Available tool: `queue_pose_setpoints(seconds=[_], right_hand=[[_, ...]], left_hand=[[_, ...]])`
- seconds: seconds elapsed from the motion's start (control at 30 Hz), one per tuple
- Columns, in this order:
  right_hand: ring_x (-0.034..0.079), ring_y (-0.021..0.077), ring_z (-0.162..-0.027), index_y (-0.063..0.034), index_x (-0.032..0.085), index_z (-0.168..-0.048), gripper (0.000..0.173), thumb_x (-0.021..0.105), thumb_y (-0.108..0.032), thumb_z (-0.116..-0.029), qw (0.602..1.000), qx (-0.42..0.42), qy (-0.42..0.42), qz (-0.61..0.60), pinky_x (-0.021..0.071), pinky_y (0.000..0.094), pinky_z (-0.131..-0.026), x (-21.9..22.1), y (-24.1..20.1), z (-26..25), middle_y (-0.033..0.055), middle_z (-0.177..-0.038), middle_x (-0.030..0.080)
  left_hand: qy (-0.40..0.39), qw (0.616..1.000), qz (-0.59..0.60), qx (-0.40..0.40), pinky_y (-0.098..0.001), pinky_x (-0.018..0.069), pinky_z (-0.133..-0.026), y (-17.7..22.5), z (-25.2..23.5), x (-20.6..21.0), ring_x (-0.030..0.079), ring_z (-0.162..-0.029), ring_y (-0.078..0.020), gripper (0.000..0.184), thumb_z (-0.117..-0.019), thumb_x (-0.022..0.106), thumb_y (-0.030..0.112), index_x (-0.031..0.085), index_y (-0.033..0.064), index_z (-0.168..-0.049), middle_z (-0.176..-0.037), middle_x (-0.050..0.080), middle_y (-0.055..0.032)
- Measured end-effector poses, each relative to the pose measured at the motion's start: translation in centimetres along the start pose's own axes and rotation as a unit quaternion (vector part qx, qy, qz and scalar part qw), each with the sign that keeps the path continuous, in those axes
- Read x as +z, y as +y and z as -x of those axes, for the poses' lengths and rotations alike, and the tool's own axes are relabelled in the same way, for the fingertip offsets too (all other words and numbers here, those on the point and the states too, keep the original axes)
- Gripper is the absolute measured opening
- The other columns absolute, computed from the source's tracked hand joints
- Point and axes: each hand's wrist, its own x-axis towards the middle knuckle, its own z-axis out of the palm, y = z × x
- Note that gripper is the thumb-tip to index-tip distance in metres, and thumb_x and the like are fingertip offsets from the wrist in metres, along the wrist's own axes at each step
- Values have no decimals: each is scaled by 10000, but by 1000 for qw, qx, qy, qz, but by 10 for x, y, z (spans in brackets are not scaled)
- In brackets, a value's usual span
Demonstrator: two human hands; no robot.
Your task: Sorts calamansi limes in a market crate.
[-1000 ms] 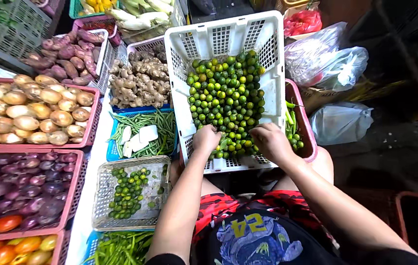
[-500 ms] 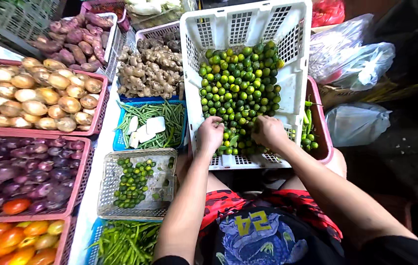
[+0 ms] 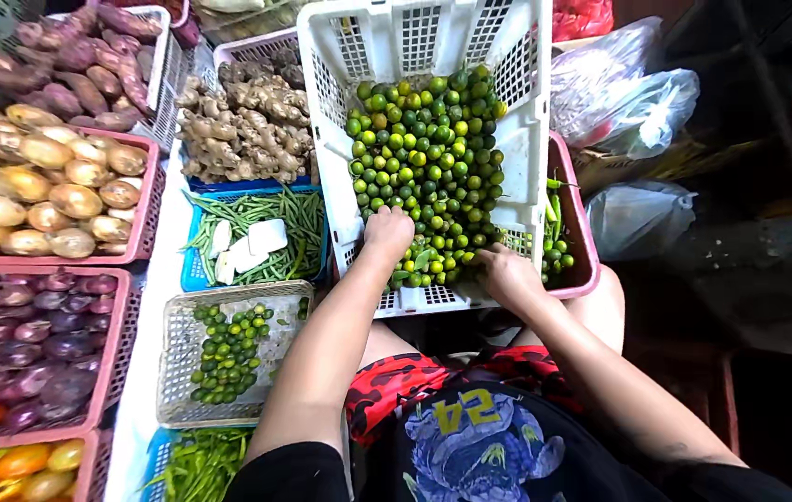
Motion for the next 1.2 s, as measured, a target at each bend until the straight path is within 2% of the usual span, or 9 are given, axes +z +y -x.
queue_pose_setpoints(seconds=[0.13, 0.33, 0.43, 0.5, 0.6, 0.7, 0.9, 1.07, 1.2], right_hand=[[683, 420, -1054, -81, 727, -1158, 334, 730, -327, -931, 995, 63, -46, 61, 550, 646, -838, 0, -10, -7, 183, -1238, 676], [671, 369, -1109, -144, 716, -1188, 427, 701, -453, -894, 998, 40, -46, -6, 536, 627, -887, 3, 2, -9, 142, -1200, 695], [672, 297, -946, -65, 652, -1194, 395, 739, -306, -892, 964, 28, -22, -263, 553, 547, -826, -7, 9, -2, 144, -1086, 679], [668, 206, -775, -56, 533, -1211, 300, 615, -92, -925, 871, 39, -43, -488, 576, 392, -672, -11, 10, 4, 110, -1029, 670], [686, 208, -852, -140, 498, -1338, 404, 446, -51, -947, 777, 41, -74, -623, 574, 375, -667, -16, 3, -9, 80, -1158, 690], [657, 230, -876, -135, 663, -1255, 273, 610, -192, -993, 900, 20, 6, -436, 553, 450, -742, -14, -24, -45, 99, -1109, 688], [701, 413, -1038, -156, 677, -1260, 347, 639, -350, -975, 996, -69, 55, 26, 557, 646, -796, 4, -58, -108, 166, -1194, 703], [681, 237, -820, -107, 680, -1191, 337, 591, -390, -1031, 924, -70, 133, -351, 577, 496, -725, -37, -15, -32, 98, -1024, 706], [619, 87, -709, -137, 563, -1176, 233, 399, -253, -1057, 746, -13, 284, -603, 571, 309, -650, -52, 57, 26, -47, -889, 632]], left_hand=[[85, 943, 314, -74, -547, 531, -999, -25, 37, -26, 626, -1217, -318, 383, -1033, 604, 338, 646, 43, -1273, -1302, 640, -155], [103, 483, 868, -55, -284, 508, -484, -28, 61, -14, 694, -738, -208, 375, -1024, 380, 168, 543, 153, -1361, -1138, 719, -129], [117, 714, 673, -153, -305, 495, -531, -6, 38, -10, 633, -709, -150, 243, -1028, 634, 311, 688, 124, -1174, -1001, 702, -64], [63, 879, 430, -196, -553, 570, -863, 10, 21, -8, 686, -1069, -309, 377, -951, 708, 433, 727, 144, -1192, -1197, 700, -130], [0, 948, 241, -206, -604, 568, -861, 35, -1, -2, 667, -1118, -388, 525, -946, 663, 557, 695, 128, -1248, -1316, 626, -188], [-7, 955, 213, -207, -604, 574, -839, 40, -3, -3, 670, -1107, -402, 476, -967, 653, 457, 683, 78, -1254, -1324, 623, -194], [109, 796, 559, -207, -442, 562, -624, -10, 75, 0, 665, -746, -251, 387, -1002, 622, 422, 685, 124, -1241, -1019, 705, -135], [6, 460, 886, -61, -270, 520, -487, 31, 112, -23, 667, -658, -189, 362, -1092, 352, 223, 535, 66, -1362, -969, 699, -148], [-131, 420, 897, 31, -269, 524, -513, 126, 91, -64, 673, -697, -185, 355, -1099, 340, 194, 532, 49, -1359, -1036, 693, -156]])
